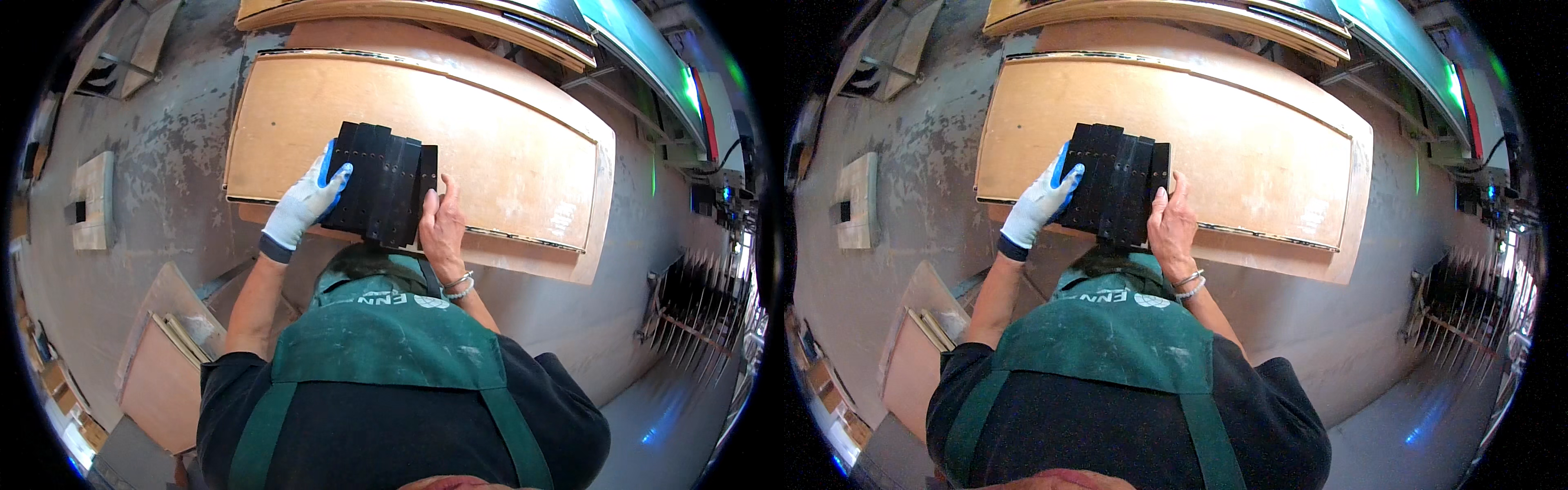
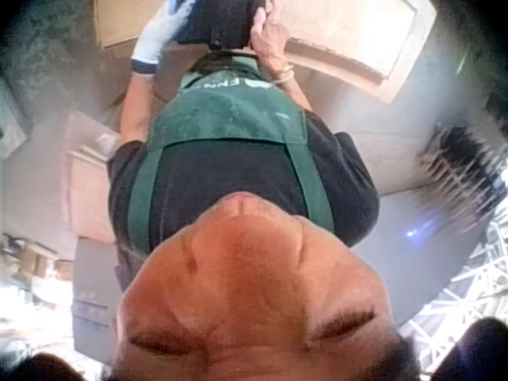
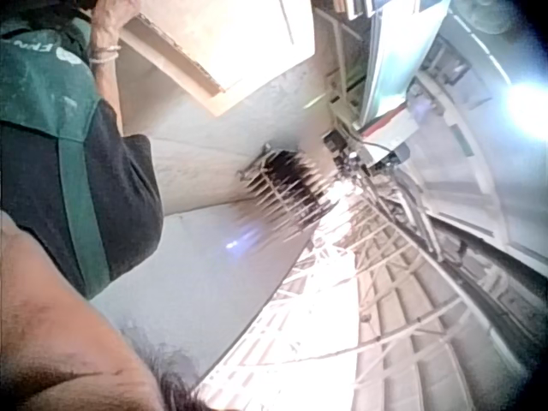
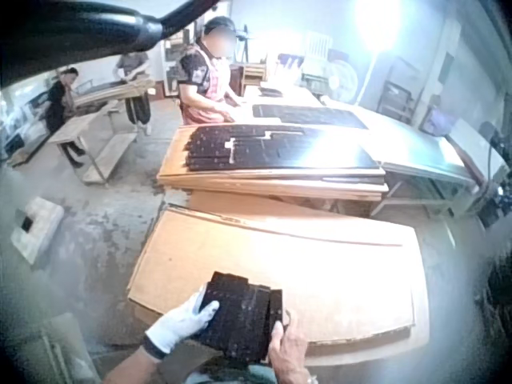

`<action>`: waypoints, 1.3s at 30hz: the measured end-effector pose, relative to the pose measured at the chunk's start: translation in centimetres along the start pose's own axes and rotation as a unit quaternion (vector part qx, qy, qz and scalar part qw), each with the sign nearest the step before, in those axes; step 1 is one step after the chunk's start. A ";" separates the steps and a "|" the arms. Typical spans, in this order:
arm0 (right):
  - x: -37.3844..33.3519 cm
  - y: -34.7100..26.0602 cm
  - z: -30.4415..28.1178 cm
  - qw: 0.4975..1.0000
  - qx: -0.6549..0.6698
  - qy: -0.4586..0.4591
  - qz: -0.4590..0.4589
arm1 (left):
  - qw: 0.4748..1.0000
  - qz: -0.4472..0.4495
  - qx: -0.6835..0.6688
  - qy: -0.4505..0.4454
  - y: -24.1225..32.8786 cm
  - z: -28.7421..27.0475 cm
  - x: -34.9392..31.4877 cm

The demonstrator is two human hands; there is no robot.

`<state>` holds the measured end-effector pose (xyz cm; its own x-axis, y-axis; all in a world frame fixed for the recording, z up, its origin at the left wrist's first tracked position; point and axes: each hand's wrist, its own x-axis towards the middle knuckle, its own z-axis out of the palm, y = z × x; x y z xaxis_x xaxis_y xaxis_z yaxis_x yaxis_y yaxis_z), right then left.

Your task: The person gathers small black rectangular components from a large wooden board and stacks them into a neat pile. They handle the parts one by one, aligning them carefully before lifting the entire stack and moving it to a nearby metal cart.

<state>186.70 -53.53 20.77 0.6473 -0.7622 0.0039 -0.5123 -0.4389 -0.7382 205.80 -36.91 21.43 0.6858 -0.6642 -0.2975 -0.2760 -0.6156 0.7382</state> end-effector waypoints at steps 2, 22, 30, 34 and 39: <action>-0.1 0.5 1.1 0.999 -0.010 0.024 -0.037 | 1.000 0.016 0.018 0.002 -0.6 0.1 0.2; 24.2 3.6 0.0 0.804 0.361 -0.469 -0.062 | 0.868 -0.049 -0.450 0.204 -8.5 5.2 -8.1; 24.7 -1.3 13.2 0.669 0.218 -0.710 -0.012 | 0.647 -0.294 -0.634 0.304 -2.6 12.1 -11.3; 23.2 -3.6 13.9 0.653 0.145 -0.744 0.005 | 0.591 -0.198 -0.723 0.297 -0.3 13.0 -8.4; 21.4 -4.1 12.5 0.678 0.132 -0.723 0.016 | 0.556 -0.203 -0.719 0.364 3.7 11.8 -5.3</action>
<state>209.72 -62.09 15.45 0.6127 0.5781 -0.5389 -0.5440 -0.1862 -0.8182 193.16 -40.66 18.63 0.7311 0.0759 -0.6781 0.4657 0.6708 0.5772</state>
